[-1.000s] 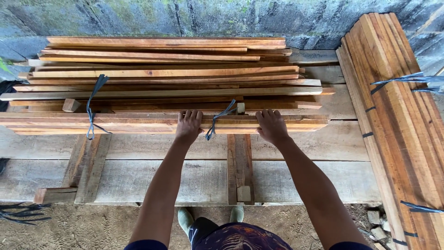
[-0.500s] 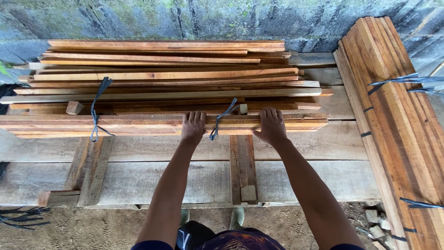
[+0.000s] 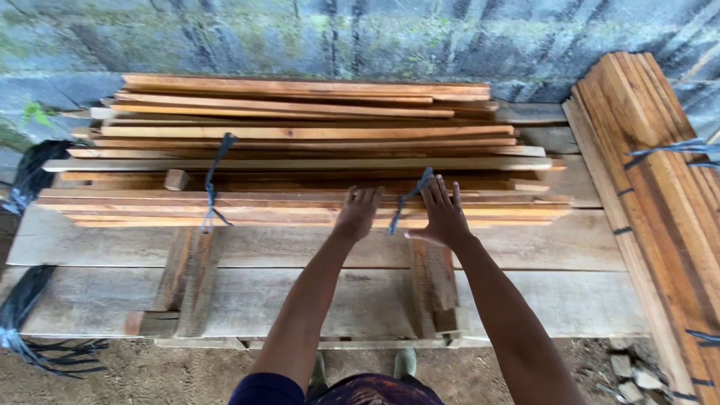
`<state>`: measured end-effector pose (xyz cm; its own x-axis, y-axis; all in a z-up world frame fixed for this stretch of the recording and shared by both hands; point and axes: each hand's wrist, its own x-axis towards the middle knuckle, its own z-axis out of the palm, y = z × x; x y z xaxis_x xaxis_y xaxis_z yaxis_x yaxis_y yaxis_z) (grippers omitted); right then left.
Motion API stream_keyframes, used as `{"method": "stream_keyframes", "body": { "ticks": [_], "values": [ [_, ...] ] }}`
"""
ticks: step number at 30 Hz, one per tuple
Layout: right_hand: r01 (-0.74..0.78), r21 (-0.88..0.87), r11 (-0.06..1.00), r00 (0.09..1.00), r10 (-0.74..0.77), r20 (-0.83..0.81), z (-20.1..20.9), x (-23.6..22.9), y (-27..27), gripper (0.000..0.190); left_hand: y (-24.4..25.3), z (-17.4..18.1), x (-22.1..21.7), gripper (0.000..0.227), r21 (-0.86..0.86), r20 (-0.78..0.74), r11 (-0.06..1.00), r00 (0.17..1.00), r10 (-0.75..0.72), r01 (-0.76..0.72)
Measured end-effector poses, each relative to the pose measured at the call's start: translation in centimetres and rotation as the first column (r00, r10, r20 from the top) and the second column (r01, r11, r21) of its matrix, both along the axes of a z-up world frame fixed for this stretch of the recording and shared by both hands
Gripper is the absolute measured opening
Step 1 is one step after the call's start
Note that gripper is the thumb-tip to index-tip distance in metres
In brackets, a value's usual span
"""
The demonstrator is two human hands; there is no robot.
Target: Bundling several long wood planks together using rubber strips.
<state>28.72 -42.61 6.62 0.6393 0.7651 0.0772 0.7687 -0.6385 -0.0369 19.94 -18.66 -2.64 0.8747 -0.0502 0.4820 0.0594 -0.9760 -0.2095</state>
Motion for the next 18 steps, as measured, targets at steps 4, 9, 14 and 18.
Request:
{"method": "stream_keyframes", "body": {
  "ticks": [4, 9, 14, 18],
  "values": [
    [0.012, -0.040, 0.999, 0.996, -0.016, -0.093, 0.0, -2.5, 5.0, 0.134, 4.5, -0.6, -2.0, 0.108, -0.071, -0.203, 0.997, 0.978, -0.053, 0.040],
    [0.027, -0.085, 0.996, 0.993, -0.037, -0.116, -1.5, -3.8, 9.7, 0.124, 12.9, 1.2, -8.2, 0.099, -0.074, -0.219, 0.997, 0.976, -0.003, -0.014],
    [0.051, -0.221, 0.974, 0.998, -0.045, 0.033, -3.5, -4.3, 13.3, 0.108, 22.7, -0.5, -12.4, 0.099, -0.071, -0.177, 0.997, 0.984, 0.006, -0.019],
    [0.045, -0.244, 0.969, 0.999, -0.041, 0.021, -4.9, -5.1, 17.1, 0.109, 26.6, -0.3, -15.0, 0.103, -0.119, -0.246, 0.991, 0.969, 0.033, -0.064]
  ]
}}
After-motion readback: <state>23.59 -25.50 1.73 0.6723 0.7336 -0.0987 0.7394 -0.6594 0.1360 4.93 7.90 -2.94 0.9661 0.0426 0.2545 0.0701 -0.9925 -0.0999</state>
